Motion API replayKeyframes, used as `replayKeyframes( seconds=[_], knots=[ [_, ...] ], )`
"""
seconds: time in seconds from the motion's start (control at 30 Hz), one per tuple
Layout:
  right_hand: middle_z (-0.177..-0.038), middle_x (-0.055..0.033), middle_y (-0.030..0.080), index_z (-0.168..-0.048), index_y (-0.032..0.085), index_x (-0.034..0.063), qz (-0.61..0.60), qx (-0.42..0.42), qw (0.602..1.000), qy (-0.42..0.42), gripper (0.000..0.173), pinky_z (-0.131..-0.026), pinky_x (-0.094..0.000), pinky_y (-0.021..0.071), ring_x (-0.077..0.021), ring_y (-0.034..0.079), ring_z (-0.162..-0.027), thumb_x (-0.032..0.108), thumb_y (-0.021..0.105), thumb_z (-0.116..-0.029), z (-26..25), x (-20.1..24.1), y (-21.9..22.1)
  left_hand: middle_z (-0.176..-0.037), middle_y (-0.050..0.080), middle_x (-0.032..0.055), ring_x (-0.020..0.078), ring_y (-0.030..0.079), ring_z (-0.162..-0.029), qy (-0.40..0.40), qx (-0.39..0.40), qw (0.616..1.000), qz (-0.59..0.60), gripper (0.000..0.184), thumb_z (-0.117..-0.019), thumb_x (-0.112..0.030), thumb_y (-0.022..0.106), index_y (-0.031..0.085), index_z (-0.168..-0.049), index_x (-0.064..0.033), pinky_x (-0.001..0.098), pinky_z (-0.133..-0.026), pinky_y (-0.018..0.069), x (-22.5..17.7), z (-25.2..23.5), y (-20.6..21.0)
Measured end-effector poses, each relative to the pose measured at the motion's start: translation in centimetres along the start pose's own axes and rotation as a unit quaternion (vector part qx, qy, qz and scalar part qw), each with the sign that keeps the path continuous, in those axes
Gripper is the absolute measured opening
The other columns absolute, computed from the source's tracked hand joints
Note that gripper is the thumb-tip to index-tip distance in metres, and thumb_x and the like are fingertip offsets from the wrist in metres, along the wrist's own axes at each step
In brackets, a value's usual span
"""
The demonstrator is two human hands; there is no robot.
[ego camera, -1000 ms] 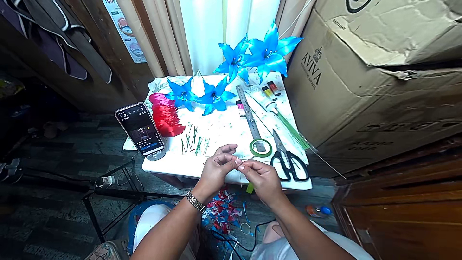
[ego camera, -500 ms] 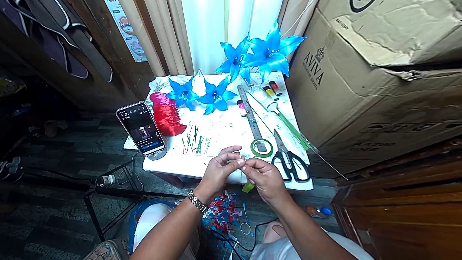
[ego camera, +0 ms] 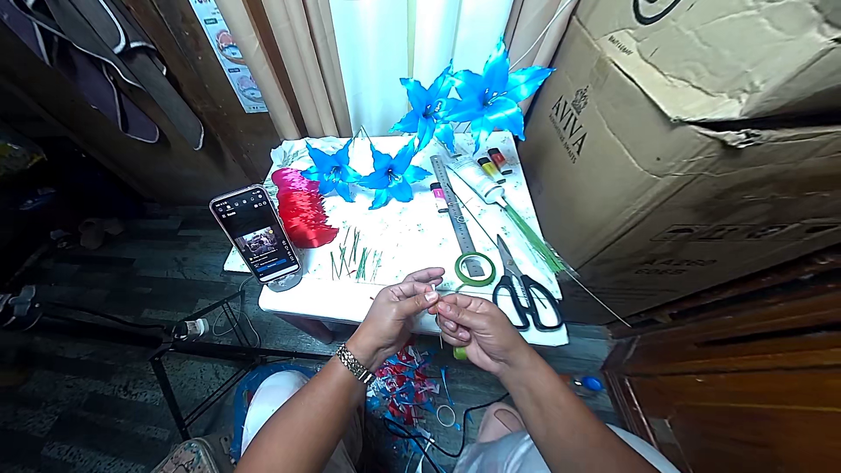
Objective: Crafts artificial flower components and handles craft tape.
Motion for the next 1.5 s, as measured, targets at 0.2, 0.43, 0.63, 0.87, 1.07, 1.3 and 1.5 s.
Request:
replayKeyframes(
  seconds=[0.2,0.43,0.63,0.87,1.07,1.3,1.5],
  knots=[
    [-0.069,0.0084,0.064,-0.082,0.071,0.0091,0.164,-0.119,0.964,-0.171,0.012,-0.051,-0.0124,0.0403,0.0039,0.05,-0.054,0.002,0.067,-0.0914,0.3,2.1,-1.8,-0.131,0.06,0.0093,0.0118,0.061,-0.11,0.008,-0.059,0.992,-0.11,0.013,-0.0971,-0.004,0.061,0.07,-0.087,-0.0011,0.0296,-0.096,0.0518,-0.3,0.0,-0.6],
    [-0.078,0.0052,0.063,-0.083,0.072,0.0045,0.361,-0.14,0.867,-0.314,0.011,-0.067,-0.0084,0.0459,0.0072,0.056,-0.072,0.012,0.069,-0.09,1.5,3.9,-1.0,-0.137,0.058,0.0083,0.0107,0.058,-0.117,0.019,-0.09,0.97,-0.227,0.009,-0.0888,-0.009,0.074,0.073,-0.08,-0.0052,0.0282,-0.095,0.0504,-1.3,0.3,-1.2],
    [-0.076,0.0012,0.063,-0.082,0.073,0.002,0.431,-0.139,0.819,-0.352,0.017,-0.069,-0.0082,0.0449,0.0058,0.055,-0.073,0.014,0.065,-0.0908,1.9,4.2,-0.2,-0.136,0.059,0.007,0.0091,0.06,-0.113,0.002,-0.088,0.959,-0.271,0.013,-0.0918,-0.012,0.072,0.074,-0.081,-0.0055,0.0285,-0.093,0.0509,-1.2,0.2,-1.5],
    [-0.076,0.0091,0.066,-0.091,0.073,0.0073,0.252,-0.056,0.96,-0.108,0.011,-0.055,-0.0108,0.0406,0.006,0.051,-0.059,0.007,0.063,-0.0965,0.0,1.9,-1.1,-0.147,0.051,0.0083,0.0114,0.049,-0.133,0.049,-0.025,0.934,-0.352,0.016,-0.0967,-0.01,0.063,0.07,-0.084,-0.0026,0.0329,-0.107,0.0445,-2.5,0.2,-0.6],
    [-0.067,0.0063,0.063,-0.087,0.071,0.0098,0.024,0.068,0.997,0.02,0.021,-0.052,-0.0119,0.045,0.0025,0.054,-0.054,0.006,0.054,-0.098,0.0,-0.3,0.2,-0.142,0.056,0.0089,0.0121,0.055,-0.126,0.026,0.074,0.984,-0.161,0.019,-0.0949,-0.002,0.055,0.069,-0.082,-0.0018,0.0313,-0.103,0.0473,-1.3,0.0,0.3],
    [-0.069,0.0059,0.066,-0.083,0.073,0.0094,0.089,-0.04,0.99,-0.099,0.016,-0.051,-0.0112,0.0422,0.0036,0.052,-0.054,0.001,0.064,-0.0933,-0.2,1.3,-1.2,-0.138,0.058,0.0077,0.0111,0.058,-0.118,0.039,0.028,0.989,-0.139,0.017,-0.0978,-0.009,0.057,0.072,-0.094,-0.002,0.0313,-0.101,0.0485,-1.3,-0.2,-0.1],
    [-0.076,0.0093,0.067,-0.087,0.073,0.0078,0.25,-0.101,0.938,-0.22,0.004,-0.061,-0.0108,0.0469,0.0058,0.057,-0.065,0.006,0.072,-0.0904,0.3,2.8,-1.6,-0.135,0.06,0.0081,0.0105,0.059,-0.116,0.04,-0.048,0.971,-0.231,0.007,-0.0905,-0.005,0.07,0.074,-0.085,-0.0043,0.0282,-0.097,0.0512,-1.8,0.1,-0.8]
  ],
)
Point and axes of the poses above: each hand's wrist, its own z-axis away from the middle knuckle, its own y-axis out of the palm, x = y × z, the point moved 10 cm from there along -z, towards the middle knuckle
